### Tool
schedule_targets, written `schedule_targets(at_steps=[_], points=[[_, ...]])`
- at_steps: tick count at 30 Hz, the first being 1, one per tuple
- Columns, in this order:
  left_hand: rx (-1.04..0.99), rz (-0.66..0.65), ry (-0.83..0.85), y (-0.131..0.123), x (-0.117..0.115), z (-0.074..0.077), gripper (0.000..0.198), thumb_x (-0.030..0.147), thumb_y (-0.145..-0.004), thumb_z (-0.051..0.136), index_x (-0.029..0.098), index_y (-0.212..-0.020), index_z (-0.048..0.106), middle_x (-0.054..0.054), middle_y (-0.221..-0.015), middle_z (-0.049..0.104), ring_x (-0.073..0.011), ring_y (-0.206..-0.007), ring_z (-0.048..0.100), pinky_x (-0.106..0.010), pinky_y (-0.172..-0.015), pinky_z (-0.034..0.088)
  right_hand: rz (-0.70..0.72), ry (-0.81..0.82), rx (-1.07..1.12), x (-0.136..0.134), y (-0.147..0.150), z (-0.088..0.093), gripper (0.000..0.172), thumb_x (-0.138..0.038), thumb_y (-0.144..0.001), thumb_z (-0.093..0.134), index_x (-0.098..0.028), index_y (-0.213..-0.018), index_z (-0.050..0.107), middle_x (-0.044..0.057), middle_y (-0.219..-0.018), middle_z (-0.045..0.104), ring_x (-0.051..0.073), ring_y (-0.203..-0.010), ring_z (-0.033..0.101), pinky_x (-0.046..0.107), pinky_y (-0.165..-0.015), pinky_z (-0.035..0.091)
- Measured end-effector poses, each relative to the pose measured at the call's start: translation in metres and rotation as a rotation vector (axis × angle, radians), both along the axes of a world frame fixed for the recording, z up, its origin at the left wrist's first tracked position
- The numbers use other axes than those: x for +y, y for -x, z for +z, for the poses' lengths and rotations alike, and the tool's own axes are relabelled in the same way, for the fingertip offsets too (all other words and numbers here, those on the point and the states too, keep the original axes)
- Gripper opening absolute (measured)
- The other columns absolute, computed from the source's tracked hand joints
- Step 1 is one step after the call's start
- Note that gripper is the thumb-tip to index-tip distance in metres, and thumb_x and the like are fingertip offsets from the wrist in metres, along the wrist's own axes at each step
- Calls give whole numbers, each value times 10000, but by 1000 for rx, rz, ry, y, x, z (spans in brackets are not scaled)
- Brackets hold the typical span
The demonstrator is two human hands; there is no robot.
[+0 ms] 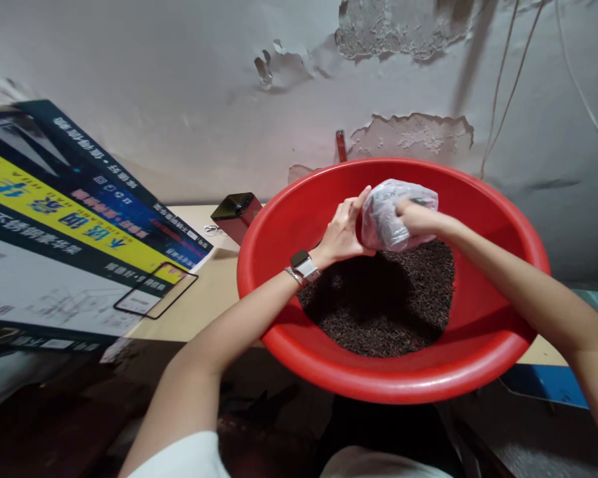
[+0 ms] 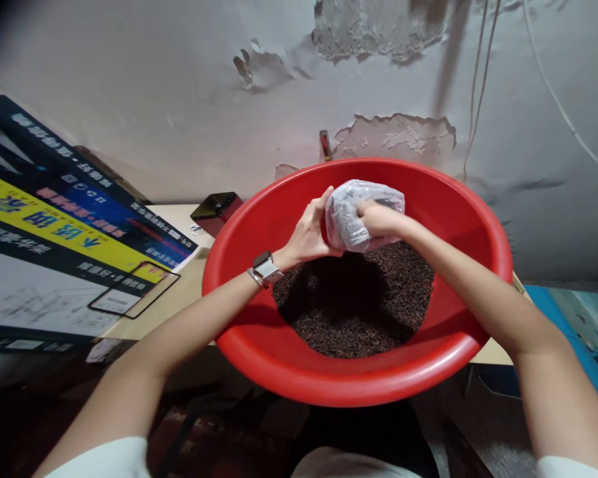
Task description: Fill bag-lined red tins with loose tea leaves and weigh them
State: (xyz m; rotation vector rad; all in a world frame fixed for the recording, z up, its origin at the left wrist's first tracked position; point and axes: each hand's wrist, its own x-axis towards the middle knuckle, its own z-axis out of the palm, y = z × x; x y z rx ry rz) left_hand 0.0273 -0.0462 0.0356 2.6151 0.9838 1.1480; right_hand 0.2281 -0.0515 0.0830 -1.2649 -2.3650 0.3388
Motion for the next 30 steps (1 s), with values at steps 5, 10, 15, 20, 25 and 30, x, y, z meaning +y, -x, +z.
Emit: schedule_targets(at_steps=[5,10,15,20,25,30], points=[[-111,107,46,13,15,1,1274,432,-473,884,302,-1498,139,-121,-1375,438,-387,-1209,470,-560,-973,450,-19,-118,177,-9,-12,35,273,-284,-869,471,-157,-925,706,55,-892,701,190,-861,640,364,-825,509],[-48,137,41,22,20,0,1193,362,-462,892,335,-1472,257,-87,-1292,498,-357,-1171,504,-553,-977,459,-169,-241,353,-3,-28,39,346,-365,-908,419,-163,-920,700,71,-841,688,196,-807,662,368,-771,527],[-124,241,41,29,29,0,1192,338,-436,902,271,-1448,276,-113,-1347,478,-379,-1261,454,-560,-1064,395,-439,-196,235,37,-57,16,413,-379,-941,362,-138,-944,698,128,-863,698,241,-839,674,418,-805,530],[-268,374,32,45,45,0,1093,404,-489,879,253,-1386,273,-135,-1425,416,-388,-1342,383,-553,-1118,334,-299,531,-386,41,-55,-38,656,-533,-818,605,-148,-1343,529,185,-1329,560,341,-1149,583,466,-858,536],[-257,416,10,54,50,1,1110,354,-448,892,255,-1370,282,-141,-1431,422,-376,-1334,403,-529,-1124,340,-23,759,-582,16,-23,-105,1456,-704,-436,805,-230,-1557,5,210,-1588,95,443,-1416,225,573,-1043,383],[-188,377,12,46,43,-2,1160,323,-397,908,238,-1378,295,-150,-1438,420,-391,-1335,402,-548,-1122,341,66,470,-503,10,-8,-128,1108,-556,-596,813,-224,-1505,274,210,-1457,320,412,-1355,350,506,-1072,350]])
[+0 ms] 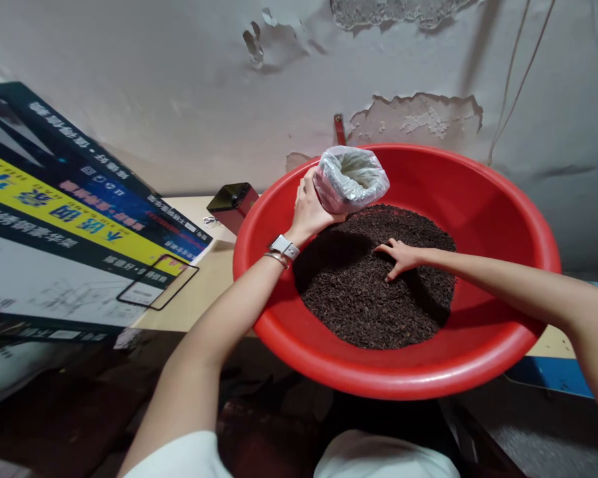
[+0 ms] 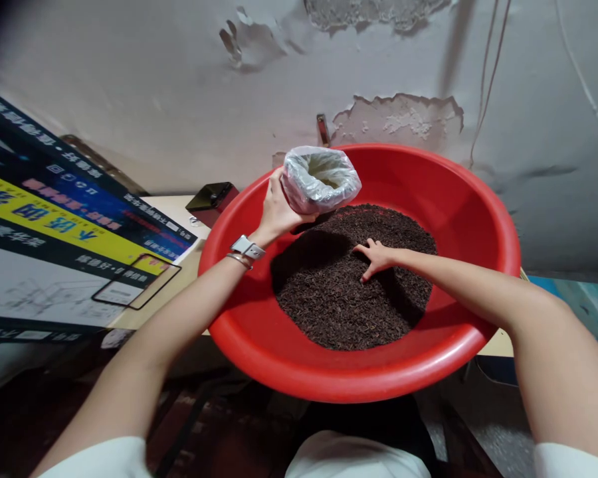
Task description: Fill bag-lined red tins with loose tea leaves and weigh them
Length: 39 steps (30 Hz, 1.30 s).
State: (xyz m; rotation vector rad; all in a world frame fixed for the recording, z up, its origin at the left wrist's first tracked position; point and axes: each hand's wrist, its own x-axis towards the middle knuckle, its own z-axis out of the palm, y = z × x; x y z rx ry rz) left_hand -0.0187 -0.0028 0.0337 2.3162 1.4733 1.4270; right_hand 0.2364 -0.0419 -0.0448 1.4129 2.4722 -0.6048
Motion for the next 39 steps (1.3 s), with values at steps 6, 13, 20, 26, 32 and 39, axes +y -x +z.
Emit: schedule_targets(at_steps=[6,13,20,26,32,39], points=[[-30,-21,54,-1,3,-6,1148,319,-402,909,242,-1372,300,-153,-1445,412,-394,-1332,411,-558,-1114,346,54,-139,20,8,5,10,560,-305,-787,691,-197,-1313,536,159,-1265,576,332,-1158,573,405,-954,447],[-115,-37,115,5,9,-6,1091,338,-432,904,259,-1347,316,-140,-1391,480,-393,-1288,469,-598,-1071,378,-70,-201,96,30,-13,38,462,-266,-796,667,-183,-1243,588,119,-1169,668,295,-1095,618,364,-912,465],[-28,-175,193,-8,-11,9,1019,315,-436,889,216,-1311,376,-136,-1321,541,-364,-1225,525,-544,-1056,409,-351,-579,576,54,-67,108,290,-280,-756,634,-175,-1027,645,59,-959,693,237,-893,631,392,-829,504],[18,-365,344,-30,-32,10,1027,362,-443,875,205,-1320,366,-129,-1285,566,-357,-1192,548,-535,-1033,423,-139,-595,745,11,-36,152,335,-361,-756,672,-202,-1049,640,44,-976,688,238,-931,633,414,-870,508],[-18,-453,396,-39,-38,4,1036,387,-463,869,218,-1336,337,-137,-1324,536,-352,-1207,539,-532,-1030,426,-8,-353,755,-14,-13,153,458,-370,-677,747,-239,-1103,643,29,-1020,692,216,-932,638,418,-912,498],[-84,-329,319,-27,-21,-1,1026,360,-447,891,244,-1312,353,-127,-1302,546,-364,-1214,533,-569,-1049,408,-468,-395,1305,21,-34,145,214,-382,-874,515,-180,-846,581,57,-905,667,150,-803,644,330,-757,533]])
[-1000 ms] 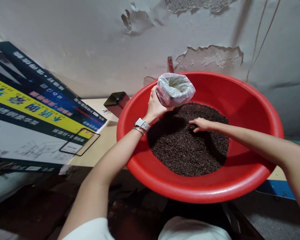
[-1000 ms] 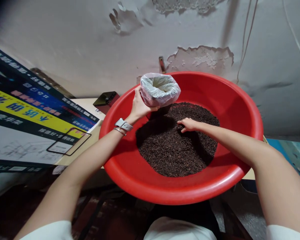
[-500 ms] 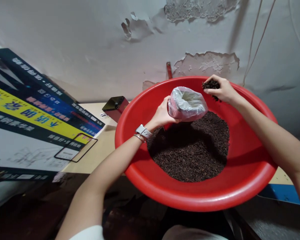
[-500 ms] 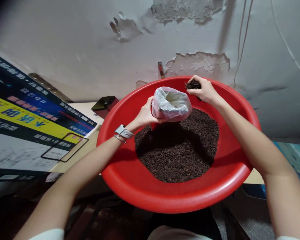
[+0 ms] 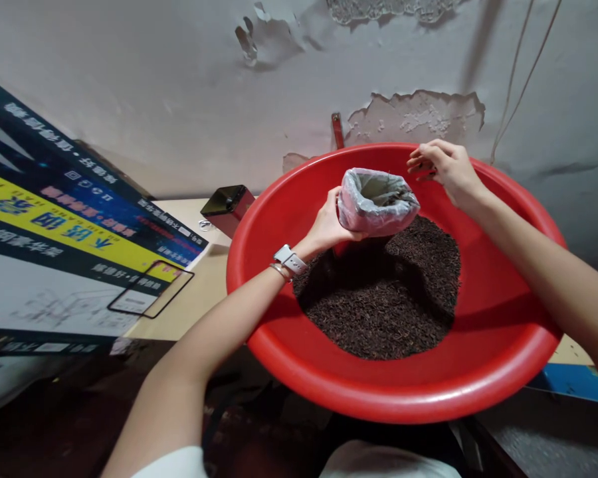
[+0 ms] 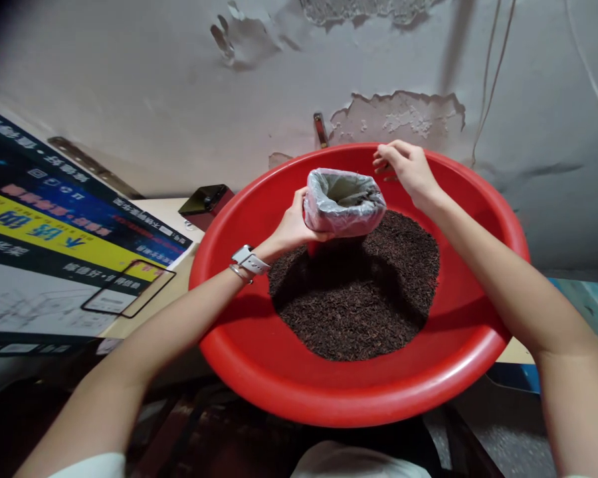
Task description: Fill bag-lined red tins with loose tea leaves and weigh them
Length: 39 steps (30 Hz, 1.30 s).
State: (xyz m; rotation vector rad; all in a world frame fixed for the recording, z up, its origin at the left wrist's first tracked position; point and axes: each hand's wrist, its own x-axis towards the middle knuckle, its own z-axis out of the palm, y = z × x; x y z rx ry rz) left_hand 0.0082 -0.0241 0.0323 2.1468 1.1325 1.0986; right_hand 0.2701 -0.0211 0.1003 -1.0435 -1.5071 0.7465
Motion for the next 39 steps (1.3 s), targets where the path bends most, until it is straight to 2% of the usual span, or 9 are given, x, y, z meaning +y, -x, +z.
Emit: schedule_targets(at_steps=[4,9,12,16,18,21,25,32,39], points=[[-49,165,-82,16,19,-6,1043,357,-460,900,256,-1329,333,-137,-1337,523,-378,-1261,497,-594,-1073,375,-83,468,-364,18,-12,-41,280,-439,-888,508,-177,-920,604,108,-924,667,209,-757,657,402,-685,560],[-98,299,-155,33,34,-7,1054,358,-486,892,262,-1355,304,-148,-1388,488,-377,-1298,469,-580,-1090,360,436,999,-1124,-1,5,-99,744,-768,-765,507,-177,-1204,616,144,-884,687,301,-806,690,468,-670,560],[-84,304,-170,33,34,-5,1045,341,-497,879,276,-1364,298,-130,-1404,475,-368,-1304,464,-575,-1099,358,398,944,-1166,-26,28,-118,975,-818,-724,493,-94,-1375,448,256,-1137,625,340,-939,664,469,-678,560],[-59,287,-167,27,30,-5,1041,327,-503,862,261,-1371,290,-127,-1407,461,-365,-1319,443,-572,-1108,342,187,829,-1058,-54,51,-135,1158,-744,-648,663,-93,-1489,205,329,-1466,306,396,-1252,491,461,-912,500],[-53,276,-155,25,30,-7,1047,337,-503,859,256,-1375,285,-131,-1401,462,-369,-1319,439,-580,-1102,342,128,746,-1026,-61,55,-144,1122,-682,-639,723,-117,-1472,227,304,-1479,288,388,-1280,473,443,-988,451],[-52,261,-152,24,29,-9,1047,341,-497,864,265,-1371,292,-128,-1390,472,-369,-1312,445,-586,-1091,352,127,565,-987,-58,56,-154,810,-540,-758,695,-147,-1386,367,236,-1398,447,336,-1238,524,405,-989,449],[-44,250,-144,25,29,-8,1054,327,-477,879,264,-1358,303,-132,-1380,480,-370,-1301,454,-581,-1089,356,158,406,-1028,-41,57,-151,443,-341,-851,604,-192,-1261,523,135,-1234,629,301,-1174,577,392,-979,454],[-42,221,-105,24,25,-6,1028,356,-455,889,256,-1312,330,-125,-1330,521,-376,-1268,486,-580,-1074,373,88,348,-984,-6,40,-114,457,-335,-825,610,-172,-1250,575,132,-1211,650,308,-1120,599,411,-960,470],[1,50,-7,17,15,-1,1010,385,-426,891,226,-1273,363,-135,-1269,565,-373,-1203,546,-577,-1049,405,-232,151,-526,34,-19,-52,282,-370,-771,642,-180,-980,638,64,-888,675,249,-877,633,415,-796,540]])
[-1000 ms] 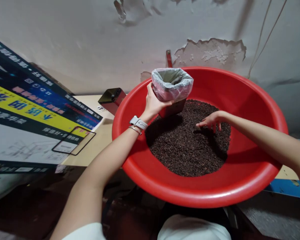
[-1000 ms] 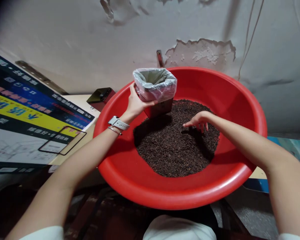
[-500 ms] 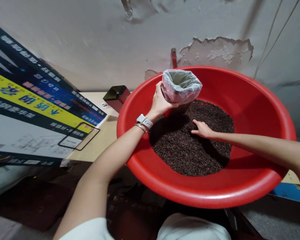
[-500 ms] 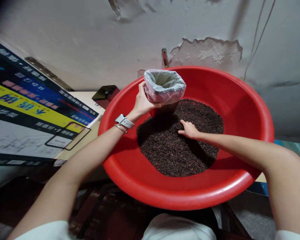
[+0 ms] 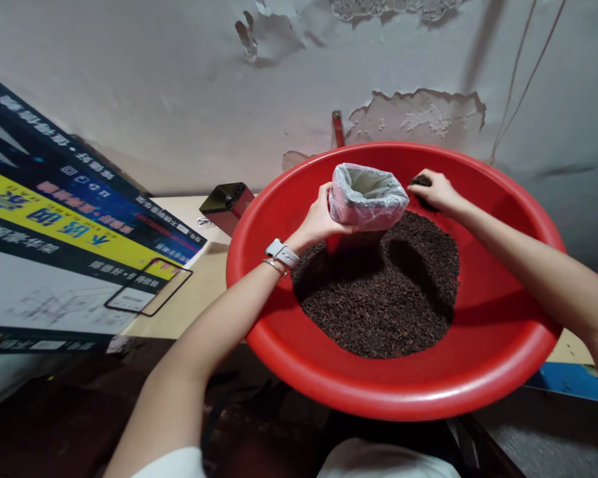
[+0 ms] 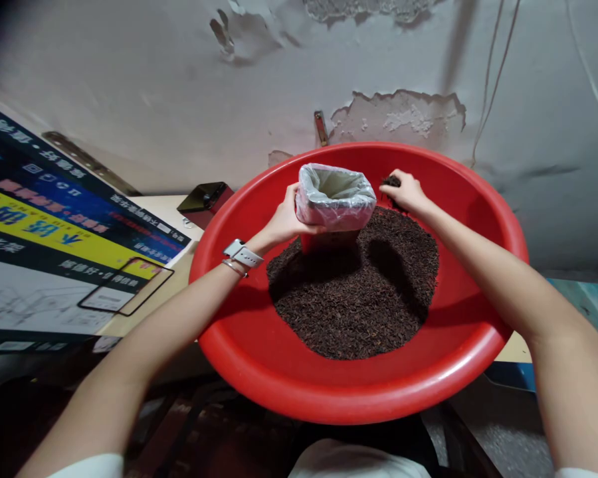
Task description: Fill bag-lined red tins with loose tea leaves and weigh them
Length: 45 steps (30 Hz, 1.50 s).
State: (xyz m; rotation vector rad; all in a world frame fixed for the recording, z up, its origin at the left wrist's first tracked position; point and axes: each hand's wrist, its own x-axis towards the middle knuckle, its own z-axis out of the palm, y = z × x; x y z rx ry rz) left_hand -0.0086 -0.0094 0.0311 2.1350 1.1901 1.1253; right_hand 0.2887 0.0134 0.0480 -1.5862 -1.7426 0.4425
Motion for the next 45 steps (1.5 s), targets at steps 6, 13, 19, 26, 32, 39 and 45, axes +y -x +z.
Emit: schedule_targets(at_steps=[6,13,19,26,32,39,45], points=[[28,-172,115,-18,-17,1,982,375,-451,877,228,-1277,365,-131,-1264,567,-366,-1180,566,-573,-1030,425,294,-192,75,-42,26,51,354,-443,-793,646,-194,-1043,616,41,-919,657,221,-894,619,398,-807,521],[9,-242,161,-28,-25,-2,994,392,-468,864,232,-1303,349,-128,-1292,550,-374,-1219,536,-580,-1039,415,449,-134,-73,-73,49,57,433,-530,-778,637,-198,-1055,658,67,-1056,678,245,-994,608,414,-900,469],[7,-191,128,-25,-21,-3,1044,398,-431,885,234,-1306,339,-145,-1336,517,-388,-1252,504,-596,-1065,384,351,-158,215,-58,42,54,599,-693,-871,386,-172,-923,677,66,-929,681,187,-883,646,353,-825,499],[-89,-27,33,-15,-5,-6,1011,357,-438,892,241,-1288,358,-135,-1298,544,-378,-1225,521,-595,-1055,393,23,-162,362,-11,5,33,707,-721,-890,204,-187,-938,664,103,-917,676,208,-874,670,328,-709,524],[-187,261,11,-3,9,-4,1033,321,-429,908,193,-1291,352,-179,-1327,509,-392,-1257,486,-579,-1073,366,-89,225,294,4,-8,-6,471,-513,-919,387,-127,-1063,614,159,-1108,662,233,-917,660,342,-730,532],[-300,478,-3,1,13,10,978,251,-435,911,184,-1244,366,-178,-1311,514,-387,-1284,466,-539,-1088,361,257,464,-384,-30,39,-63,530,-413,-946,473,-99,-1373,472,190,-1402,488,253,-1313,460,340,-1095,337],[-322,543,-14,4,14,15,968,283,-486,898,142,-1259,333,-226,-1334,479,-390,-1295,450,-512,-1077,371,494,397,-592,-46,105,-72,730,-598,-871,535,-239,-1481,352,160,-1539,268,371,-1394,304,527,-1112,289]])
